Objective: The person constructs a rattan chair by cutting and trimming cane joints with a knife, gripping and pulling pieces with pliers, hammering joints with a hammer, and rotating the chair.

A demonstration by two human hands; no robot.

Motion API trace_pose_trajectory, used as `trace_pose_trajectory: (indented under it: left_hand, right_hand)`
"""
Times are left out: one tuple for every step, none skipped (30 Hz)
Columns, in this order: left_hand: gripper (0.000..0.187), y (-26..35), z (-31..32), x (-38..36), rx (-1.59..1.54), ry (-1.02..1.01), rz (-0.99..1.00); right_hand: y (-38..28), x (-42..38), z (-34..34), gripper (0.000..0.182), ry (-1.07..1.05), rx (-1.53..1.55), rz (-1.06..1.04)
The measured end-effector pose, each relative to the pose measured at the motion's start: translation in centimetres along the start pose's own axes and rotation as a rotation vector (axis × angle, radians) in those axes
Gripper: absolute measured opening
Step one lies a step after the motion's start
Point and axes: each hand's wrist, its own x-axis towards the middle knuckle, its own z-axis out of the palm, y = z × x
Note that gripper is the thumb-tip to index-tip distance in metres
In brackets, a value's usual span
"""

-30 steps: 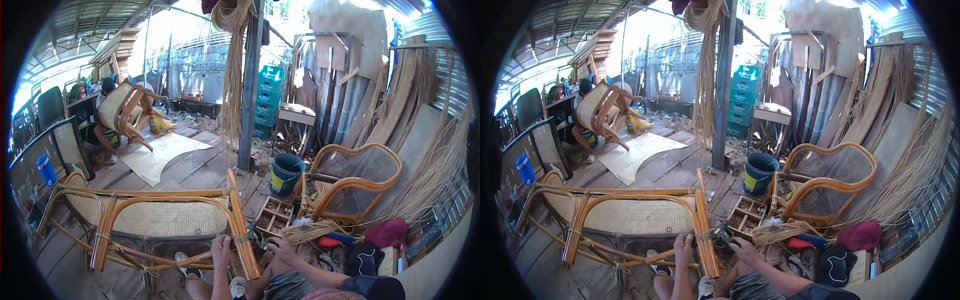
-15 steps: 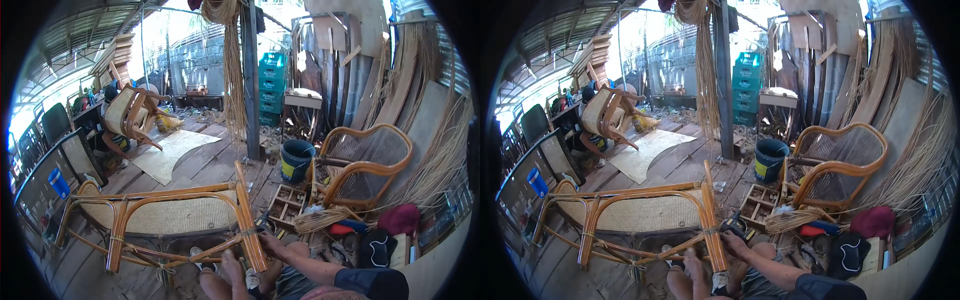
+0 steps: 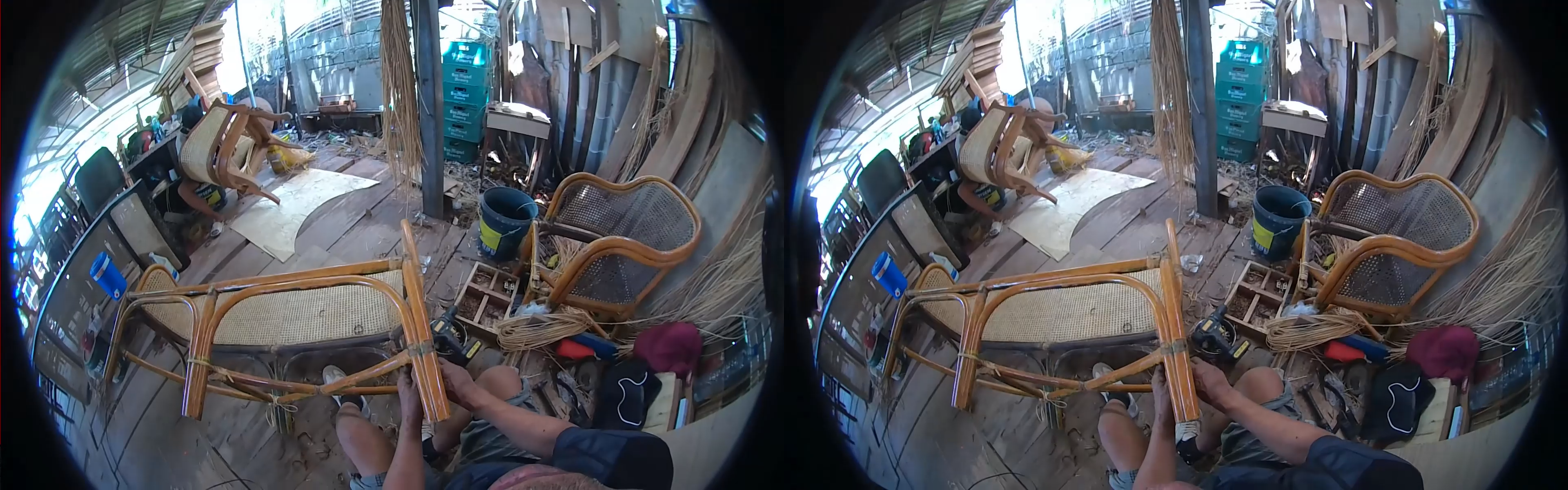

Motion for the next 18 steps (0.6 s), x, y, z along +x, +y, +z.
trace_pose_trajectory:
  left_hand:
    - [0.030,-1.6,-1.6,1.0,0.091,-0.022,-0.058]
    - [0.029,-2.1,-1.9,1.3,0.071,-0.023,-0.056]
    - [0.028,-2.4,-2.1,1.4,0.052,-0.024,-0.053]
    - [0.027,-2.5,-2.2,1.5,0.032,-0.025,-0.050]
    - [0.027,-2.3,-2.2,1.5,0.027,-0.026,-0.069]
    - [0.026,-1.9,-2.1,1.4,0.023,-0.026,-0.090]
    - [0.025,-1.6,-2.1,1.4,0.018,-0.026,-0.110]
    - [0.026,-1.4,-2.2,1.5,0.009,-0.045,-0.125]
    - [0.026,-1.2,-2.4,1.5,0.002,-0.065,-0.144]
    - [0.026,-1.0,-2.5,1.7,-0.006,-0.087,-0.163]
    - [0.027,-0.5,-2.6,1.8,0.021,-0.101,-0.190]
    - [0.028,0.2,-2.5,1.9,0.047,-0.113,-0.215]
    - [0.029,1.0,-2.4,1.9,0.073,-0.118,-0.246]
    - [0.031,1.9,-1.7,1.8,0.155,-0.106,-0.166]
    - [0.033,2.7,-1.4,1.6,0.244,-0.085,-0.106]
    - [0.034,2.9,-1.4,1.5,0.252,-0.039,-0.168]
    - [0.033,1.8,-2.6,2.1,0.248,-0.097,-0.175]
    - [0.031,2.1,-2.5,2.2,0.350,-0.098,-0.171]
  right_hand:
    - [2.8,1.8,-2.5,0.034,-0.039,-0.356,-0.154]
    - [2.9,2.0,-3.1,0.031,-0.060,-0.660,-0.275]
    - [3.1,2.2,-3.7,0.028,-0.045,-0.959,-0.409]
    - [0.0,1.0,-2.5,0.023,-0.008,-1.207,-0.508]
    - [-2.6,0.2,-1.4,0.020,0.033,-1.454,-0.609]
    - [-3.8,-0.4,-0.9,0.021,0.031,-1.510,-0.558]
    - [-4.6,-0.8,-0.4,0.023,0.028,-1.564,-0.506]
    - [-5.2,-0.9,-0.2,0.025,0.026,-1.616,-0.453]
    - [-5.6,-0.7,-0.2,0.025,0.006,-1.642,-0.463]
    - [-6.1,-0.5,-0.4,0.025,-0.013,-1.668,-0.472]
    - [-6.6,-0.3,-0.6,0.025,-0.032,-1.694,-0.480]
    - [-6.7,0.9,-1.9,0.027,-0.116,-1.699,-0.537]
    - [-6.7,2.1,-3.1,0.028,-0.207,-1.695,-0.588]
    - [-7.8,2.6,-3.2,0.029,-0.264,-1.798,-0.591]
    - [-8.6,3.1,-3.2,0.031,-0.316,-1.855,-0.569]
    - [-11.2,3.0,-0.9,0.033,-0.422,-2.015,-0.348]
    - [-9.3,5.1,-2.8,0.037,-0.487,-2.085,-0.174]
    - [-7.9,6.1,-4.6,0.037,-0.494,-2.098,-0.396]
